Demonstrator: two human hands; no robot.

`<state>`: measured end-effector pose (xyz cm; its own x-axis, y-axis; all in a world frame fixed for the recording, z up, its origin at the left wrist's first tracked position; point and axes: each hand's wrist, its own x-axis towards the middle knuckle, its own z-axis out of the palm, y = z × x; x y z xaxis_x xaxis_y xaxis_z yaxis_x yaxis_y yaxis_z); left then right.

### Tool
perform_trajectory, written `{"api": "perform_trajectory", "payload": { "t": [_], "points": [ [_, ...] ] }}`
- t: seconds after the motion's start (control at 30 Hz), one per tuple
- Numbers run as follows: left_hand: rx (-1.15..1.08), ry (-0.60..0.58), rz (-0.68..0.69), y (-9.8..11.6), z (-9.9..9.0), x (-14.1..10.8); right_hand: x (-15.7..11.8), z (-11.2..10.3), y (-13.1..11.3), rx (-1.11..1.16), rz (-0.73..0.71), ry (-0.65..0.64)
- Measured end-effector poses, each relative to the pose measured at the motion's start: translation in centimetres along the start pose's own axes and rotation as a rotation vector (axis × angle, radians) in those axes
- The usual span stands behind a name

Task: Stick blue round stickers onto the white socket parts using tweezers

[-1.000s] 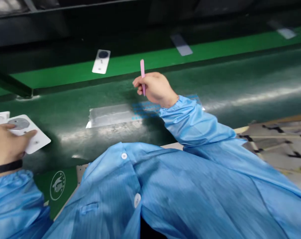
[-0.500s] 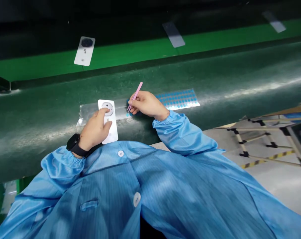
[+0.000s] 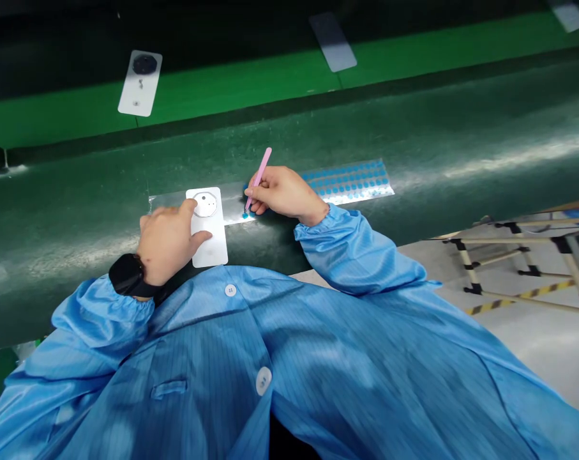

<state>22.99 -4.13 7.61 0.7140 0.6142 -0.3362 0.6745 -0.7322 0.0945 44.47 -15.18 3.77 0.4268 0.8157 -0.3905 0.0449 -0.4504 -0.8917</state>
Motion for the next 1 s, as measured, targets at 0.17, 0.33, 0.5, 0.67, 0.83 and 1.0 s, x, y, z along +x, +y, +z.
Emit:
{"api": "perform_trajectory", "payload": {
  "t": [0.17,0.33,0.5,0.67,0.83,1.0],
  "points": [
    [-0.204,0.168,0.271,-2.2,2.8,3.5,0.0,0.2,0.0,0.003,0.002,-0.002],
    [-0.293,0.198,0.344,-3.2,4.8,4.6,0.2,0.1,0.6,0.075,0.013,-0.009],
    [-0.288,0.15,0.352,-2.6,4.8,3.9,0.4,-0.1,0.6,0.148,-0.007,-0.009],
    [-0.304,0.131,0.355,-2.5,4.7,3.8,1.1,1.5,-1.1,-0.006,-0.191,-0.053],
    [-0.332,0.109,0.365,-2.4,4.7,3.8,2.7,3.3,-0.8,-0.142,-0.256,-0.059],
    [-0.347,0.108,0.369,-2.4,4.8,3.8,3.2,3.8,-0.4,-0.212,-0.22,-0.04]
  ]
}}
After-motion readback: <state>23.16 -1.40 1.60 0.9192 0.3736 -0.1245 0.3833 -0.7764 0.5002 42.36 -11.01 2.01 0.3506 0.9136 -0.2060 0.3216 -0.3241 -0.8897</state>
